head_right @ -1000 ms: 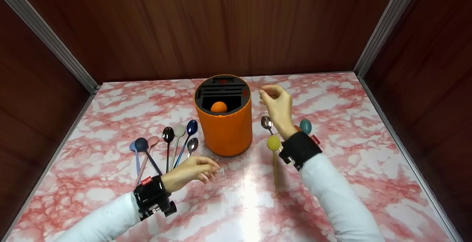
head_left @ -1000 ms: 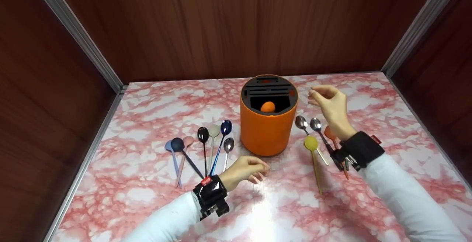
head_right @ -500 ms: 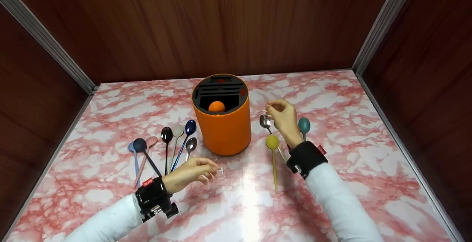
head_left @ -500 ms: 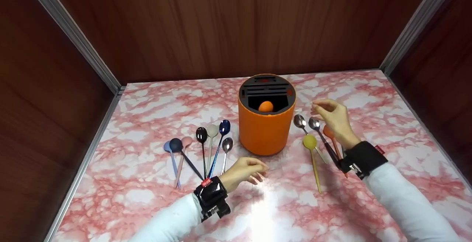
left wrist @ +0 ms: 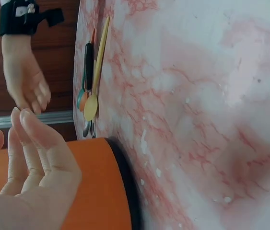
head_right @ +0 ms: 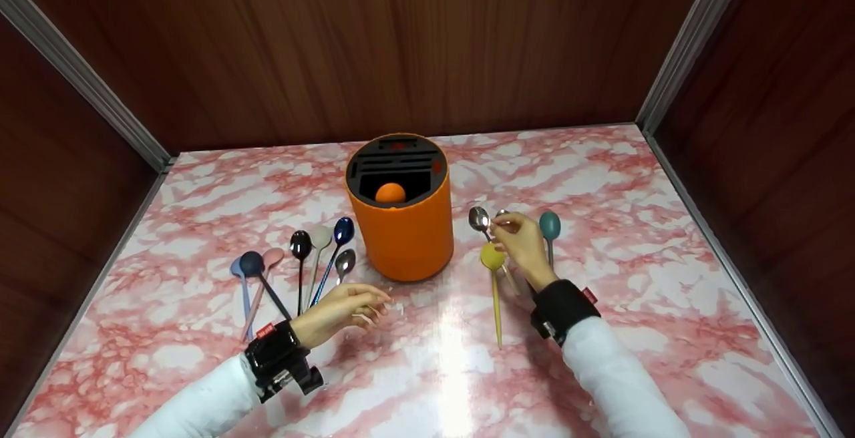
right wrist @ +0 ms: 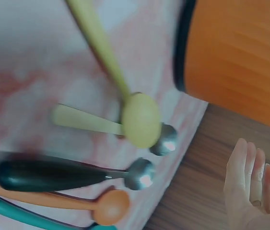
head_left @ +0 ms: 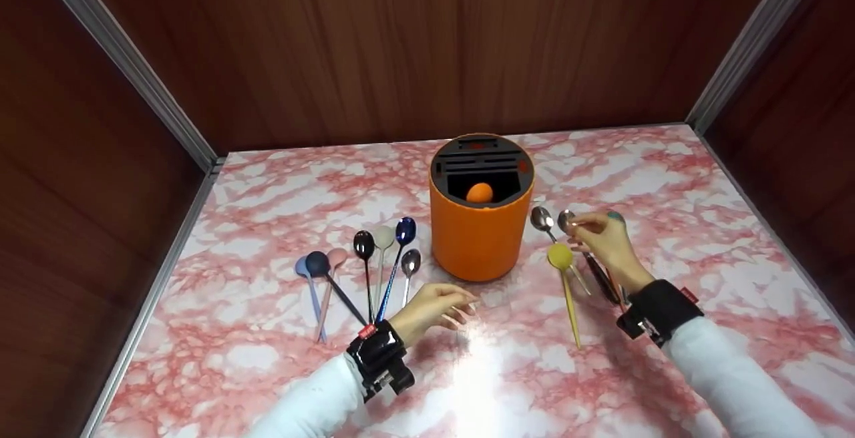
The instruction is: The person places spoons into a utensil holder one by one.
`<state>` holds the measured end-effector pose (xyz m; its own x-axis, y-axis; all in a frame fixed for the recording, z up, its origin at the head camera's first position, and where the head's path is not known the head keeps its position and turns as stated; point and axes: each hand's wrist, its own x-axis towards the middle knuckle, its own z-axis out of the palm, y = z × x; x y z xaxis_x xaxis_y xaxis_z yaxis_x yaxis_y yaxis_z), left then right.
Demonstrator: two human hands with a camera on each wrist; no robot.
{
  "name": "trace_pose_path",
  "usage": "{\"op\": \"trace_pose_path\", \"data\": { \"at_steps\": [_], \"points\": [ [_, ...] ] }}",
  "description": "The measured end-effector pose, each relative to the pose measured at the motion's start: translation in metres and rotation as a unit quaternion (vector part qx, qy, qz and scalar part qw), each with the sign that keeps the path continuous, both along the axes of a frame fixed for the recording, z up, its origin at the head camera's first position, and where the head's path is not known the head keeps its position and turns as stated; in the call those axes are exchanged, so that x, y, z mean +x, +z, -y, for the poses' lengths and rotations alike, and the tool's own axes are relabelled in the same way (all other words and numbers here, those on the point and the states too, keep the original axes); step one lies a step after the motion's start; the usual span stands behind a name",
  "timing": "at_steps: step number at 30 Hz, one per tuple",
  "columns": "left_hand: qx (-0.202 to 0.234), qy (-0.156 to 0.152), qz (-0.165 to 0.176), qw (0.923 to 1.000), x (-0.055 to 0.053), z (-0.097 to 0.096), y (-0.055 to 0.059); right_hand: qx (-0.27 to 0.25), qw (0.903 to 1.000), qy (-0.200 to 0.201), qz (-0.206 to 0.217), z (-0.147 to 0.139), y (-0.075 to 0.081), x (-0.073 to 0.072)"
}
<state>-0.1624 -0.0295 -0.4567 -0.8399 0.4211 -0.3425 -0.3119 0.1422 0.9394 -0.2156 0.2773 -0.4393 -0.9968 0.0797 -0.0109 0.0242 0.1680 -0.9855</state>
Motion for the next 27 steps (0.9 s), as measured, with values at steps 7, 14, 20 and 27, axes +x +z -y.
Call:
{"op": "trace_pose_path", "data": {
  "at_steps": [7, 14, 20, 27],
  "points": [
    [0.011, 0.023, 0.007, 0.9997, -0.002, 0.006, -0.007, 0.015, 0.9995, 0.008, 0.027, -0.007, -0.016, 0.009],
    [0.025, 0.038, 0.024, 0.9987, -0.001, 0.008, -0.012, 0.070, 0.9961, 0.003, 0.054, -0.012, -0.030, 0.015],
    [0.039, 0.040, 0.023, 0.9982, 0.001, 0.010, -0.017, 0.090, 0.9929, 0.012, 0.078, -0.016, -0.042, 0.020],
    [0.051, 0.040, 0.010, 0.9979, 0.001, 0.011, -0.025, 0.104, 0.9900, 0.008, 0.095, -0.016, -0.051, 0.022]
  ]
}}
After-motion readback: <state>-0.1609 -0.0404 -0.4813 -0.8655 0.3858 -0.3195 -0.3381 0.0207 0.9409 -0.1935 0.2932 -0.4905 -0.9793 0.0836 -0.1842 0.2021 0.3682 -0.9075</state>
